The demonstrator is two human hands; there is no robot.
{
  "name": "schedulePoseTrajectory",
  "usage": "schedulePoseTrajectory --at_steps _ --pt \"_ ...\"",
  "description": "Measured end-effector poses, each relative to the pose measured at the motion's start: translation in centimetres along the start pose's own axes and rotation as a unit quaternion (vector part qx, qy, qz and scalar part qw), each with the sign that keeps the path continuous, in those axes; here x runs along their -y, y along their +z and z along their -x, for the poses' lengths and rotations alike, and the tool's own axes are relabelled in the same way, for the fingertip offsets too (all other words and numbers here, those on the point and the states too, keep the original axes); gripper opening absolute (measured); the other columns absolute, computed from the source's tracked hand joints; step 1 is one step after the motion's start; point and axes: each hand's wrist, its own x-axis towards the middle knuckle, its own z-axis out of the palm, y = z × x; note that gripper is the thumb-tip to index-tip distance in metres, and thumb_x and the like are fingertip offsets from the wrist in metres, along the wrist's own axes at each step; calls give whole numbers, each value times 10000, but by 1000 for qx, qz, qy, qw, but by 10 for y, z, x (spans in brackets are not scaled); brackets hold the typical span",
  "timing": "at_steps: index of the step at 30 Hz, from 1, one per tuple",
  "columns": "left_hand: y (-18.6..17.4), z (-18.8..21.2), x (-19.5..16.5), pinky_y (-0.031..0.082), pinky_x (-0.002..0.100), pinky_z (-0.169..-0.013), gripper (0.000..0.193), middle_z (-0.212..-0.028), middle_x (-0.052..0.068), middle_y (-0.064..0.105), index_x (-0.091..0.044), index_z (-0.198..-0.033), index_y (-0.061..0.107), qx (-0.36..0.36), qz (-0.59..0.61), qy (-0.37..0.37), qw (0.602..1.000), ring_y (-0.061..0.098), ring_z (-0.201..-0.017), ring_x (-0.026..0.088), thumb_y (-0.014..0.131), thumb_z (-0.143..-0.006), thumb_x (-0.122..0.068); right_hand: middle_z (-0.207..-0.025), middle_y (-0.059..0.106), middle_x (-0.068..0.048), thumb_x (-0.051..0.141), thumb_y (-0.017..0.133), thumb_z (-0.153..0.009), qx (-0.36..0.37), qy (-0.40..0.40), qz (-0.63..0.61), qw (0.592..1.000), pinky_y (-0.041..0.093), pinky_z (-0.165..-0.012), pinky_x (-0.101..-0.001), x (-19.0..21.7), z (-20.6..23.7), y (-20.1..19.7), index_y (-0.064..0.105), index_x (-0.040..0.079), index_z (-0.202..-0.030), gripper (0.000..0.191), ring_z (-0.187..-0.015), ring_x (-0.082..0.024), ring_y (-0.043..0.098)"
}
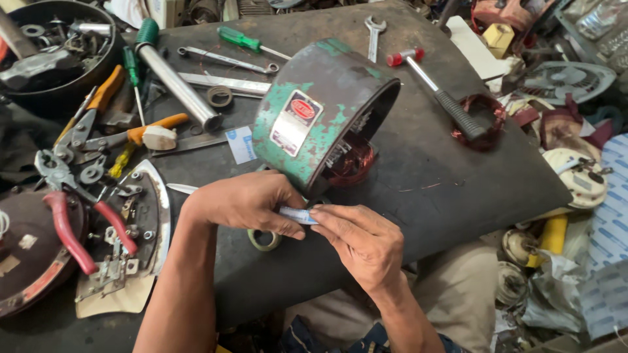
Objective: The person cuts a small piece of blue paper with scissors and inserts it into the stator slots of a green electric motor. They then use their fingers to push and adjust the copper windings inside the stator, repeating the insertion of paper and adjustment of windings multiple times.
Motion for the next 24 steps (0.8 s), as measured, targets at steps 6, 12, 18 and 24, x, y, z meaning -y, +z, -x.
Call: schedulePoseTrajectory --at_steps 6,12,18,24 --pt "9 2 0 533 421 -658 281 -746 106 740 -101 -923 787 -16 -45 -84 995 716 -747 282 774 -831 -366 -1027 773 -44 44 861 -805 9 58 -47 997 617 -756 -294 -2 -2 0 756 83 -1059 278 -885 -190 771" --pt "17 4 15 545 453 -713 281 -867 133 753 -107 -966 782 -69 -76 -22 994 712 -862 336 783 -814 -344 -1114 720 -94 90 847 -746 93 10 -51 994 598 -813 -354 0 -9 -6 742 31 -1105 379 -952 -268 717" --pt "14 5 8 549 440 -687 266 -849 117 755 -99 -941 776 -91 -74 2 993 715 -835 326 763 -830 -340 -1095 723 -56 71 847 -824 82 -36 -43 995 613 -814 -325 -3 -9 -2 765 61 -1113 301 -946 -229 740" --pt "10 2 -7 529 431 -656 337 -716 85 738 -116 -932 781 -25 -88 -78 993 719 -762 282 738 -811 -428 -1104 753 -42 60 851 -805 38 85 -66 993 633 -809 -287 -11 -4 -5 779 88 -1067 273 -933 -180 771"
